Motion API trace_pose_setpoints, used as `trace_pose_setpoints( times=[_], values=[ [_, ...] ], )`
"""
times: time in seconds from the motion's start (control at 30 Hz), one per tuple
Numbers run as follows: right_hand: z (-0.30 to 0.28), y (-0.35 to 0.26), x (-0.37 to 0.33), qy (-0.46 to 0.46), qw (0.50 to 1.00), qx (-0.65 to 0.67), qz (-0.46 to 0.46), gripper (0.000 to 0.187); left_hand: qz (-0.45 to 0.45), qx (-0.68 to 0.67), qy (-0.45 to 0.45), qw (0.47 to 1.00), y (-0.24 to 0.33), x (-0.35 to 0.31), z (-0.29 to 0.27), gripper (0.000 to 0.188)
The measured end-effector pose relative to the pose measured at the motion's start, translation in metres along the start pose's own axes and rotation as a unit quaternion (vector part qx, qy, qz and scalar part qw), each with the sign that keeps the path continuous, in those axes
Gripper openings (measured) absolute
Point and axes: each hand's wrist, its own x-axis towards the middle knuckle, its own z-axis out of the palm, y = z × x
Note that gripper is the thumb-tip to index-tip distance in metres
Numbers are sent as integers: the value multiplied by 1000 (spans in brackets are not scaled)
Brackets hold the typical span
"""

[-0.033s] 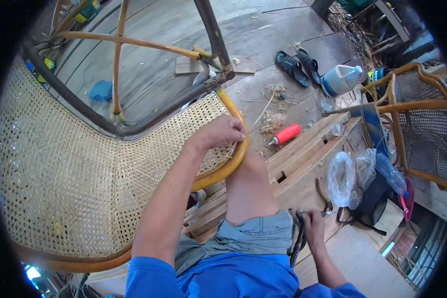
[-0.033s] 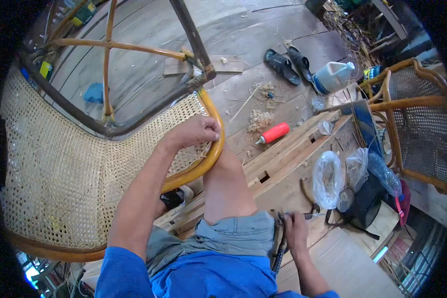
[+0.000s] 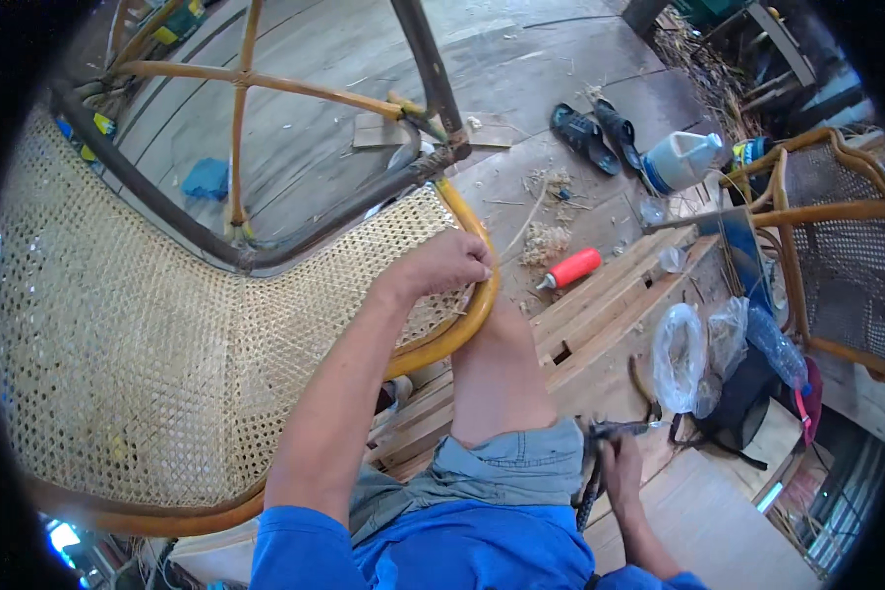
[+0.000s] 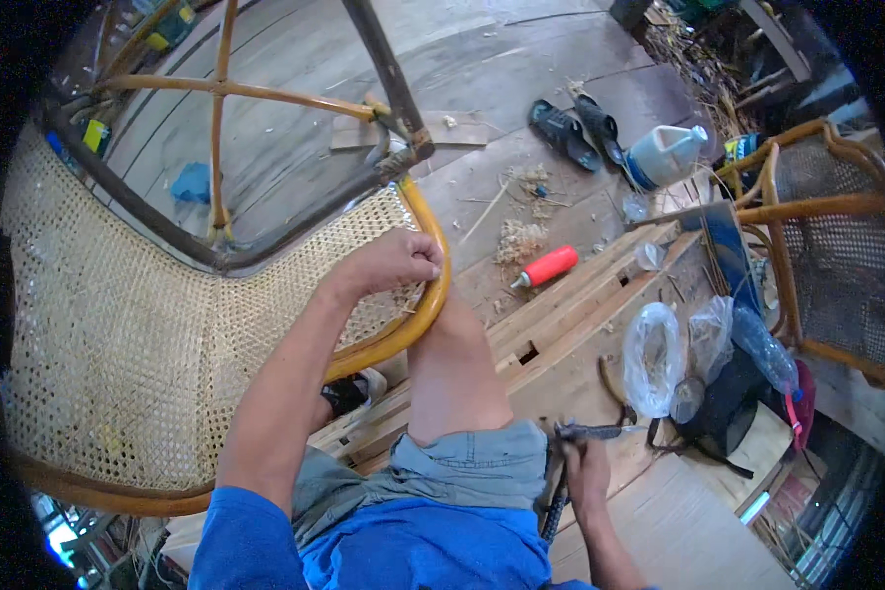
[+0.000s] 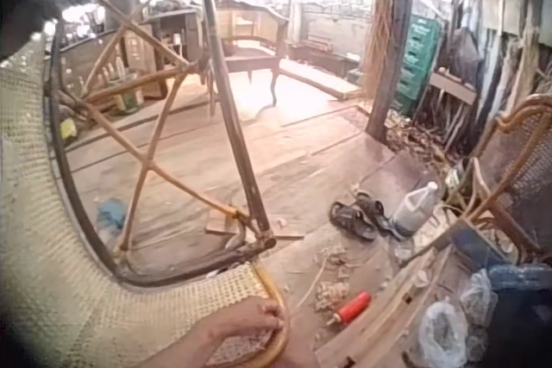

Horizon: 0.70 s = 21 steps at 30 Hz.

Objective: The person repairs a cane chair seat by weaving rattan strips into the wooden frame. They use a hammer to tap the strips into place and pliers to cut excess material. The person works on the edge of the seat, securing the weave along the frame.

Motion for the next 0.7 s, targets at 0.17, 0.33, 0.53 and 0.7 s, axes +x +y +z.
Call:
trace_pose_setpoints(
  times=[0.17, 0.33, 0.53, 0.7],
  values=[
    [32, 54, -51, 37, 995, -75, -50, 17, -14, 49, 58, 997, -3, -10, -4, 11],
    [26, 58, -57, 7, 989, 130, 66, 20, -14, -36, 4, 999, -4, -15, -7, 11],
    [-45, -49, 8, -42, 976, 212, 10, 33, -28, -83, 10, 996, -10, -15, -4, 11],
    [-60, -133, 63, -305, 937, 147, -86, 31, -57, -129, 29, 990, -14, -21, -5, 11]
  ],
)
